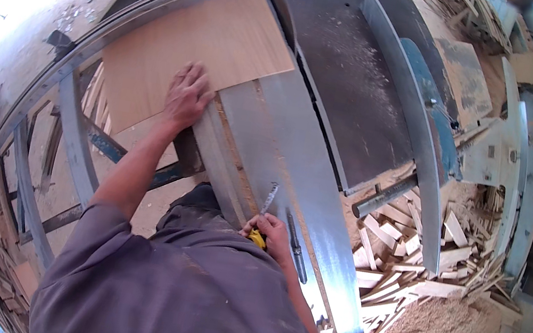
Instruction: The person operates a table saw to cut a rectangular wooden board into smaller pieces. They repeatedly measure the saw fence with a tape measure, adjust the fence position, and feed the board through the saw blade to make precise cuts.
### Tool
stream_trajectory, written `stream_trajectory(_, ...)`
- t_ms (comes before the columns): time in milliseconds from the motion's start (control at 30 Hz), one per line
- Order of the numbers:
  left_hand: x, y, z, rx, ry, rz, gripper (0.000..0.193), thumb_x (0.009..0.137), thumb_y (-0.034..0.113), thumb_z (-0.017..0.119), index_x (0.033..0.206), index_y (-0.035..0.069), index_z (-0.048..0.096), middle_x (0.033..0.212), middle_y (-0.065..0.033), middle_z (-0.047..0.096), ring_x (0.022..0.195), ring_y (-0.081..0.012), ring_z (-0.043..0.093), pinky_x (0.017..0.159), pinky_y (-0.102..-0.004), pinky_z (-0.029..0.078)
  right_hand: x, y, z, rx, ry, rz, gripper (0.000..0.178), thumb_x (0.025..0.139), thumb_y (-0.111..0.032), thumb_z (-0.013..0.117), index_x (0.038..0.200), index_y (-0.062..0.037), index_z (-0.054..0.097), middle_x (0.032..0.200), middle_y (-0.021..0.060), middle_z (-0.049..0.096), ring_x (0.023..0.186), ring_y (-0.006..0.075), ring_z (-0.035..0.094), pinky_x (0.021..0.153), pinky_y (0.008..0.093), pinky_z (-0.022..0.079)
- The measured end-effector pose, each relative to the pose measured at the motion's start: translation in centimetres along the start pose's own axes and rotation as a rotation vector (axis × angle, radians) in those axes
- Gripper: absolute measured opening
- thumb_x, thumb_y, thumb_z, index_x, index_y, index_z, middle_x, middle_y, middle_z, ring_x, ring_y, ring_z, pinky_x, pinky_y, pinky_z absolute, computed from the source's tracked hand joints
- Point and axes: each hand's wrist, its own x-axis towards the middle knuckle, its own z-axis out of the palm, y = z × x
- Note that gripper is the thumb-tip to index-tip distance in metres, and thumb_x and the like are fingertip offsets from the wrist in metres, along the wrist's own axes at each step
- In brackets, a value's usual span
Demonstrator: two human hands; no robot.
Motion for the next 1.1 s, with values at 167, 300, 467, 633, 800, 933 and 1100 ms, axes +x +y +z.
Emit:
stream_trajectory(167,0.1,-0.2,0.8,0.032,0.049,0.023,0.038,0.092,0.037,0.064,0.121,0.013,0.070,0.154,-0.0113,0.044,0.147,-0.0337,0.031,0.121,-0.0501,0.022,-0.2,0.5,-0.1,0.031,0.029,-0.008,0.026,0.099,-0.021,0.061,0.093,0.0037,0.061,0.084,0.0158,0.066,0.080,0.0259,0.068,0.078,0.0372,0.056)
stream_trajectory(300,0.1,0.0,0.6,0.018,0.052,0.002,0.036,0.093,0.037,0.062,0.119,0.013,0.071,0.152,-0.0107,0.046,0.147,-0.0332,0.032,0.121,-0.0492,0.022,-0.2,-0.1,0.6,0.082,0.021,0.014,0.027,0.100,-0.023,0.060,0.092,0.0032,0.060,0.083,0.0163,0.067,0.079,0.0266,0.068,0.078,0.0382,0.056)
stream_trajectory(467,0.4,-0.3,1.0,-0.001,0.131,0.063,0.034,0.092,0.036,0.063,0.114,0.011,0.072,0.148,-0.0124,0.050,0.143,-0.0342,0.037,0.119,-0.0477,0.025,-0.3,-0.3,0.3,0.027,0.024,0.034,0.029,0.100,-0.024,0.061,0.092,0.0034,0.060,0.082,0.0160,0.067,0.079,0.0274,0.068,0.079,0.0396,0.057)
stream_trajectory(633,-1.6,-6.7,-0.7,-0.125,0.266,-0.290,0.042,0.085,0.032,0.066,0.119,0.006,0.068,0.138,-0.0197,0.056,0.134,-0.0377,0.045,0.114,-0.0488,0.031,-0.1,0.6,-0.5,0.023,-0.033,-0.022,0.032,0.098,-0.028,0.064,0.093,0.0036,0.061,0.083,0.0161,0.067,0.079,0.0279,0.068,0.078,0.0395,0.057)
stream_trajectory(800,-5.8,-15.5,-3.5,0.156,0.480,-1.037,0.055,0.075,0.031,0.074,0.121,0.003,0.065,0.117,-0.0199,0.067,0.111,-0.0310,0.063,0.098,-0.0432,0.046,0.3,1.2,-1.5,-0.026,-0.029,-0.007,0.034,0.098,-0.029,0.065,0.094,0.0047,0.062,0.085,0.0166,0.067,0.081,0.0280,0.068,0.078,0.0390,0.056)
stream_trajectory(933,-6.1,-15.6,-5.3,-0.561,0.359,-0.927,0.055,0.074,0.026,0.075,0.122,0.001,0.063,0.102,-0.0177,0.072,0.089,-0.0284,0.070,0.082,-0.0388,0.054,0.3,1.2,-1.2,0.009,-0.035,-0.005,0.033,0.099,-0.027,0.064,0.094,0.0054,0.062,0.086,0.0173,0.067,0.081,0.0278,0.068,0.078,0.0392,0.056)
stream_trajectory(1100,-5.4,-16.1,-3.6,-0.507,0.429,-0.831,0.049,0.072,0.021,0.077,0.115,0.001,0.064,0.100,-0.0172,0.072,0.089,-0.0276,0.071,0.081,-0.0391,0.055,0.3,1.1,-1.4,-0.012,-0.007,0.013,0.031,0.099,-0.026,0.063,0.095,0.0043,0.063,0.088,0.0159,0.068,0.082,0.0259,0.068,0.079,0.0379,0.056)
